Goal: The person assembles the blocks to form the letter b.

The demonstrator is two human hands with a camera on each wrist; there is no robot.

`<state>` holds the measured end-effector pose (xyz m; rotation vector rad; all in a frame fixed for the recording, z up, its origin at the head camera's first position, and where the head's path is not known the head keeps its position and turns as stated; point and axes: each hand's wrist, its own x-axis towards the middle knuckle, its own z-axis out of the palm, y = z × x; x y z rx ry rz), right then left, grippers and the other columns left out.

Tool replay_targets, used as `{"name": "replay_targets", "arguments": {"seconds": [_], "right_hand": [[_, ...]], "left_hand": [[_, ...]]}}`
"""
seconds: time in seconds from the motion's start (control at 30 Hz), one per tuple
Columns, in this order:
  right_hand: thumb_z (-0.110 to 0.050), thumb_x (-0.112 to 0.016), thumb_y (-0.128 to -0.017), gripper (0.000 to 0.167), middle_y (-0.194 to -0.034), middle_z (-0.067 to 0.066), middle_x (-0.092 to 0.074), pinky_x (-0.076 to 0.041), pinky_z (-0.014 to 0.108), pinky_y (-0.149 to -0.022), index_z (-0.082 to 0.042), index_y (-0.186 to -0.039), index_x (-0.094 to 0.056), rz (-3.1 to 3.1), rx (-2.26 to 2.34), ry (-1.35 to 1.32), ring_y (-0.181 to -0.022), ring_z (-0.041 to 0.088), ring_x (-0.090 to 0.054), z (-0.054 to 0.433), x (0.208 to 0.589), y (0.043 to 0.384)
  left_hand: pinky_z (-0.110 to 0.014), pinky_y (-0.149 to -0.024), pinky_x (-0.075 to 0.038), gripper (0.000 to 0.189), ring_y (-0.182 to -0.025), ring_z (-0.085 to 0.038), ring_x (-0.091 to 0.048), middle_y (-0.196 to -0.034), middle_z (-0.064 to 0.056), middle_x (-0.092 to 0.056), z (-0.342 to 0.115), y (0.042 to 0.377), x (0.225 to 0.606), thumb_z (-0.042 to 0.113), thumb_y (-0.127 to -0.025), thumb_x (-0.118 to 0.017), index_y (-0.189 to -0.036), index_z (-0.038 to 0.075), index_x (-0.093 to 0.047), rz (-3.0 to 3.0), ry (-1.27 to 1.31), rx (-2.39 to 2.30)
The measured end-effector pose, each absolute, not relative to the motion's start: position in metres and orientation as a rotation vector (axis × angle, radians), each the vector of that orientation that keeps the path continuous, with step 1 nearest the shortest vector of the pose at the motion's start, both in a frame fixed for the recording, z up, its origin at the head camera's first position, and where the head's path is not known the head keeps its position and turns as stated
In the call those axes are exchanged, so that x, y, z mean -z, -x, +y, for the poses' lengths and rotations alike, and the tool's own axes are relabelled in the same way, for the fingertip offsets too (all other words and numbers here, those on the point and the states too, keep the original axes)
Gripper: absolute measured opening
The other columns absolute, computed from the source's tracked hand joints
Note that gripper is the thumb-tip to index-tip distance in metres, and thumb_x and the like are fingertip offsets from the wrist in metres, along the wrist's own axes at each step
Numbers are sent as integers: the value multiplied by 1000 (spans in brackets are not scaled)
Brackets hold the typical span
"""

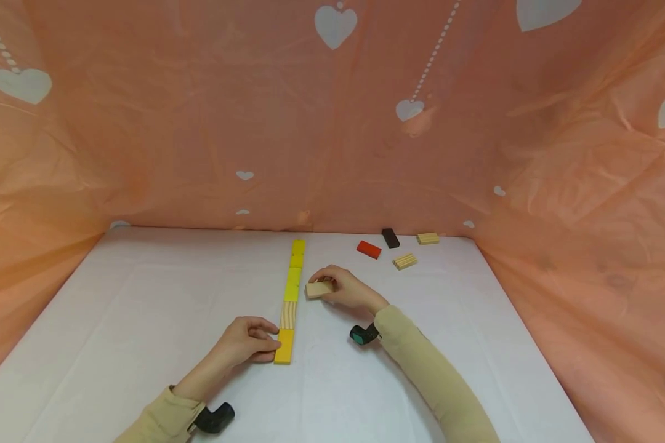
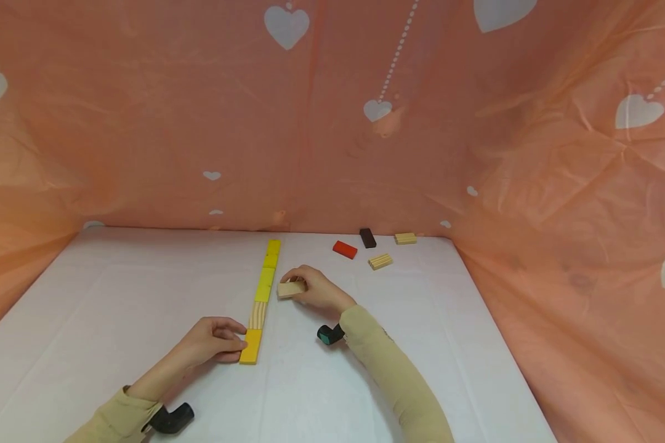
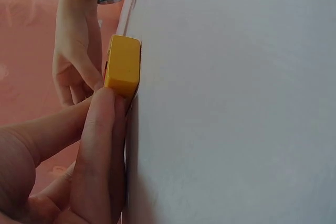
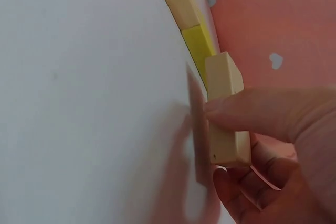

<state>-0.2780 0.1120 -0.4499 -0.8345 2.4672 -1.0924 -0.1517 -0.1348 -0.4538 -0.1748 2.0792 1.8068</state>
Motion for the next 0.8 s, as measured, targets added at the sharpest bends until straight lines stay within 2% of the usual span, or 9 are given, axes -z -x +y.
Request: {"name": "replay_targets", "arguments": {"seconds": [0.17,0.8], "right_hand": [[-2,-70,-85,36,-113,-6,-56,-43,30,-100,-22,-114,-64,2440,1092,811,-105,16,-49,107,452,280],[1,-68,-86,33,-116,-1,-56,-43,30,-100,-15,-115,-63,2440,1091,797,-104,17,-50,101,455,282]], "left_hand": [[-34,-64,-60,29,-67,-20,-66,-76,-11,-62,-135,151,453,-7,-78,-74,-104,-10,-62,2084,163,-1799],[-35,-64,-61,29,-66,-21,-67,-75,-10,-63,-135,151,454,-6,-78,-74,-104,-10,-62,2094,146,-1791]]}}
